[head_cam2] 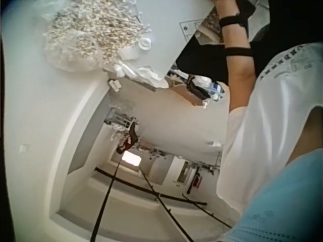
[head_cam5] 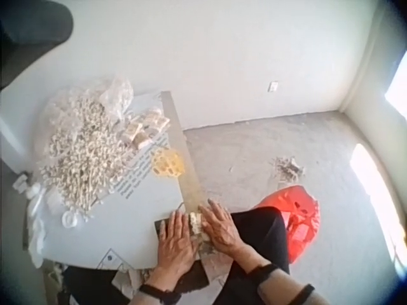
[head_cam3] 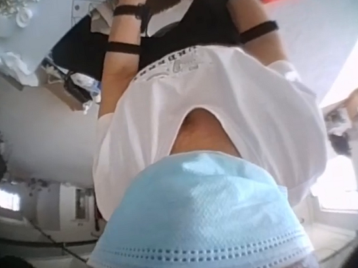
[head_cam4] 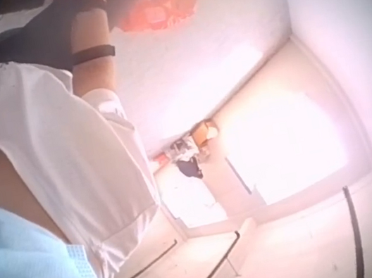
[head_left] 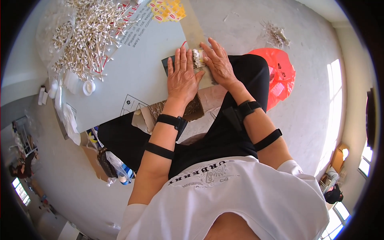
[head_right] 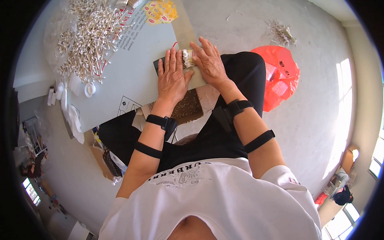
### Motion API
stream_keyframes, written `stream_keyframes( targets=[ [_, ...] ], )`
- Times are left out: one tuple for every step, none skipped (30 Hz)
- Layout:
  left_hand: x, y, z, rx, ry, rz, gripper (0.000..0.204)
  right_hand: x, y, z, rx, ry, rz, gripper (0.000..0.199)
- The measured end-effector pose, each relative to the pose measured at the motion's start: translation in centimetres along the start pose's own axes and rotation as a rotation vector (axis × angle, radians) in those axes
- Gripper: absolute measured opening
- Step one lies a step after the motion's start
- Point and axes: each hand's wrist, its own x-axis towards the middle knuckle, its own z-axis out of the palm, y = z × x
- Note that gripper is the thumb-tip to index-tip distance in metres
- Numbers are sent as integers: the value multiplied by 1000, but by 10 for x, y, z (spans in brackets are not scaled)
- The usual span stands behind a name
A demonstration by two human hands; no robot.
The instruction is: Aligning small white sticks and placing them into plastic packaging.
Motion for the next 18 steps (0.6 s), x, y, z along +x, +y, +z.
stream_keyframes(
  targets=[
    [2, 0, 1, -7, 13, 18, 71, 1, 2, 0, -26, 10, -10, 45],
    [4, -3, 3, -5, 17, 25, 71, 1, 4, -1, -27, 18, -11, 45],
    [6, -7, 4, -217, 166, -5, 66, 2, 6, -1, 133, 187, 113, 46],
    [6, -8, 4, -430, 309, -36, 62, -1, 8, -1, 296, 354, 241, 48],
    [9, -8, 5, -565, 406, -53, 53, 4, 11, 5, 482, 525, 345, 46],
    [13, -7, 6, -564, 402, -47, 53, 5, 16, 3, 483, 532, 348, 46],
    [17, -7, 7, -654, 427, -100, 52, 8, 17, 1, 819, 418, 522, 43],
    [20, -8, 8, -743, 452, -153, 51, 10, 18, -1, 1152, 286, 690, 42],
    [20, -4, 11, -802, 449, -195, 51, 13, 12, 8, 1224, 371, 674, 37],
    [22, 1, 14, -801, 444, -188, 51, 14, 15, 13, 1227, 379, 675, 37],
    [24, 4, 16, -851, 457, -200, 51, 15, 18, 17, 1229, 366, 641, 37],
    [25, 8, 18, -901, 470, -213, 52, 16, 21, 21, 1231, 352, 608, 36],
    [25, 8, 19, -895, 468, -211, 52, 19, 19, 25, 1217, 403, 578, 32],
    [25, 8, 20, -961, 493, -238, 53, 20, 18, 26, 1222, 404, 579, 32],
    [26, 9, 21, -1027, 519, -264, 55, 19, 17, 27, 1226, 390, 582, 31],
    [26, 12, 20, -1025, 515, -266, 55, 18, 16, 27, 1228, 376, 588, 30],
    [26, 14, 19, -1028, 519, -292, 56, 18, 15, 27, 1229, 378, 592, 30],
    [27, 18, 19, -1031, 523, -317, 58, 17, 14, 26, 1226, 386, 585, 30]
  ],
)
